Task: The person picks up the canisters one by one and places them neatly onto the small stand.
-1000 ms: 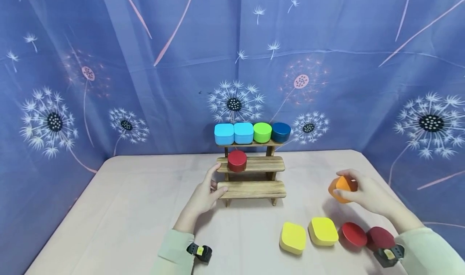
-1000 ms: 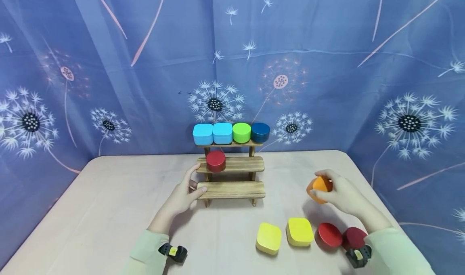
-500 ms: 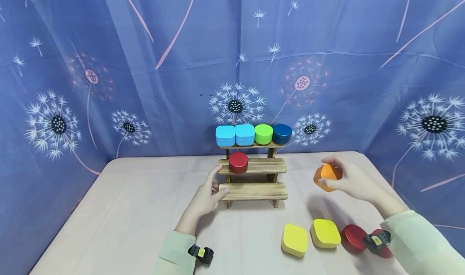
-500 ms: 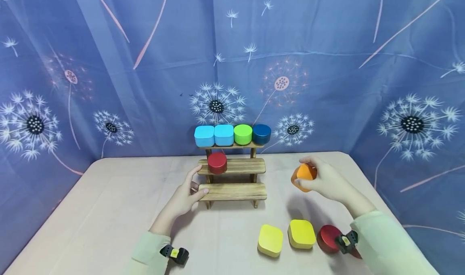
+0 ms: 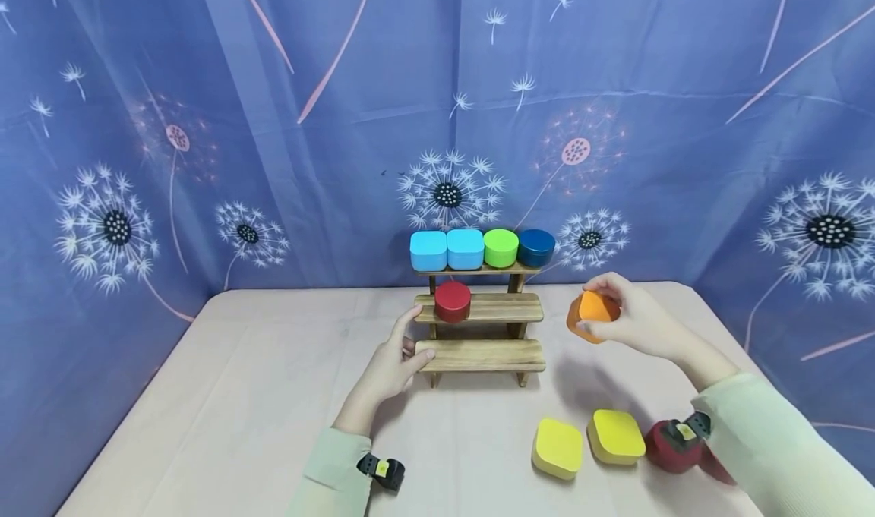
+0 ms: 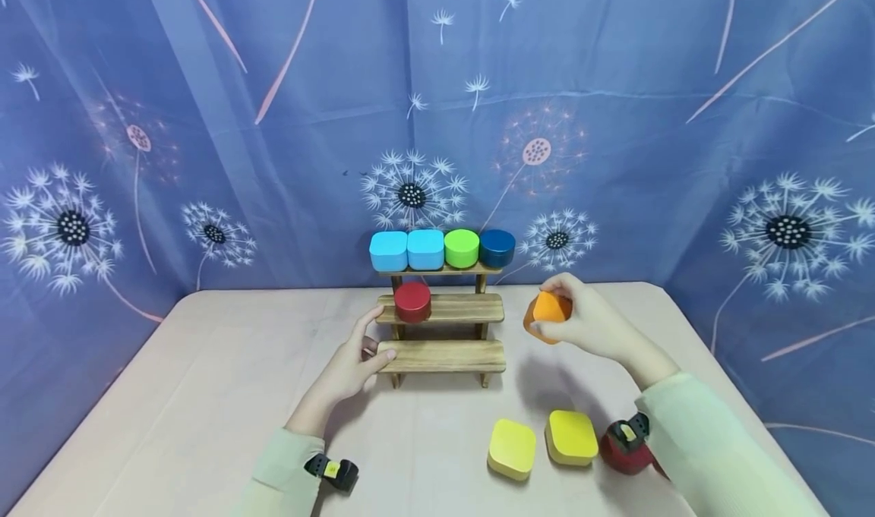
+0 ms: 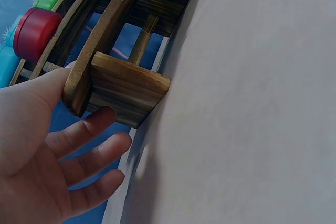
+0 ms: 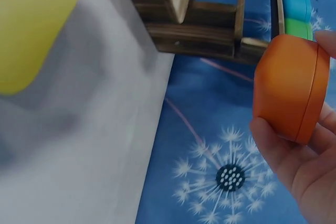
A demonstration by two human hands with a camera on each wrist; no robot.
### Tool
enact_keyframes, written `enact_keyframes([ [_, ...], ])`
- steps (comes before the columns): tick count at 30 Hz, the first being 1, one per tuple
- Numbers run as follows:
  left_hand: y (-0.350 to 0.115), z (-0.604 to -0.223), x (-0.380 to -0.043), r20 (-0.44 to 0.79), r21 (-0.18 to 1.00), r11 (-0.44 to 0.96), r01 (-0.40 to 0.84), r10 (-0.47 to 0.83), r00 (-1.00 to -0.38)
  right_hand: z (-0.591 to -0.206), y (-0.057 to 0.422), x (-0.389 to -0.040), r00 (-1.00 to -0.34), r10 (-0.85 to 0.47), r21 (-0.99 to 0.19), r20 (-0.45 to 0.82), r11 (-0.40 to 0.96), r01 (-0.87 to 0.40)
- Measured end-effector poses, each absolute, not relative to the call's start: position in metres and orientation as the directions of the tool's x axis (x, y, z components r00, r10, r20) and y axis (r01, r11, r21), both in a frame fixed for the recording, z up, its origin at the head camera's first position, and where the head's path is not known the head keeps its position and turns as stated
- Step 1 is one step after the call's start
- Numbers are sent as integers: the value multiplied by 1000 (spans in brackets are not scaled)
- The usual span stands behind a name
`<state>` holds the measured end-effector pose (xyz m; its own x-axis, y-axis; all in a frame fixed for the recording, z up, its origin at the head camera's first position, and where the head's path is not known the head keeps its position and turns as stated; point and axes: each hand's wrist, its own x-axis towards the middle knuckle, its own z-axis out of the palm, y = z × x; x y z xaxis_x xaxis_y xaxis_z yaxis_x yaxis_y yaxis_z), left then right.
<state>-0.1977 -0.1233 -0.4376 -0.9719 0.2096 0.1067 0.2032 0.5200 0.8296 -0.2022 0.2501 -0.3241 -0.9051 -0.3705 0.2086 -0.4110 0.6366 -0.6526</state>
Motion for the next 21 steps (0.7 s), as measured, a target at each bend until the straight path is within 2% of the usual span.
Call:
enact_keyframes([
  [5,-122,-436,-198,101,837,511,196,208,-973,-319,237,-207,-897,-387,-677,212,604,-420],
  [21,-123,-438,-199,109,835,510,206,214,-971,-323,200,-222,-886,-392,-654,250,607,-452],
])
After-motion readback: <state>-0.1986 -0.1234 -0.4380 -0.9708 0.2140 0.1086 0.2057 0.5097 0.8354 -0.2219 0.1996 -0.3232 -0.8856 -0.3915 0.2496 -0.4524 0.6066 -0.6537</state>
